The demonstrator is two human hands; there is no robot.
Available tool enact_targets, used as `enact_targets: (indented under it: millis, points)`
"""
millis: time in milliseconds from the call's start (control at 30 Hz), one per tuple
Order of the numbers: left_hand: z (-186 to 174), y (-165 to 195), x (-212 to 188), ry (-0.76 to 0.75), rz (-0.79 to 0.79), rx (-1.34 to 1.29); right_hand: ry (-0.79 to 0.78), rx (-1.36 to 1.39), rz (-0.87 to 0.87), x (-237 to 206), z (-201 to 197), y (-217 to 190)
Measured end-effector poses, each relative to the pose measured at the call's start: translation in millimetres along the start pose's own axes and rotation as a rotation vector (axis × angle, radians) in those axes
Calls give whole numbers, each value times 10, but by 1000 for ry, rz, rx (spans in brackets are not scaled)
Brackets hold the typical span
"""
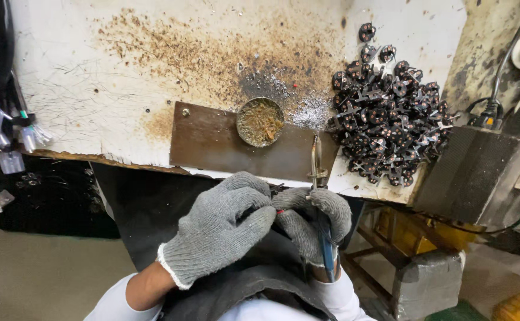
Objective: The person, wearing gloves, solders wire leads onto small electrical components at a workbench using a soldering iron, twisting and positioning the wires by hand and using pliers, then sets finished components onto a growing pile and reaches for the next piece.
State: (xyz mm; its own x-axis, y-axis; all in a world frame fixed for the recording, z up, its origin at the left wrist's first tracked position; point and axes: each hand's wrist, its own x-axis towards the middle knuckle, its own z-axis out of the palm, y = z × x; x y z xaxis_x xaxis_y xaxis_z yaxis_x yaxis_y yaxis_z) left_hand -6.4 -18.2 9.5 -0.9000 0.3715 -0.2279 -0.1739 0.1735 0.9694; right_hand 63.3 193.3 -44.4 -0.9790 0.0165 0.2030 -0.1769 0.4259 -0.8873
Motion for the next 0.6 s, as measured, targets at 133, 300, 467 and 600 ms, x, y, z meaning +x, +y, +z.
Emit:
enact_targets:
  millis: [133,300,467,600]
  points:
    - [4,5,10,31,192,179,50,36,101,-40,5,25]
    - [39,51,71,156,281,328,115,234,131,46,136,57]
    - [11,107,285,247,153,400,292,203,47,396,268,67]
    - [-101,152,531,254,36,570,185,-57,26,661,285,-65]
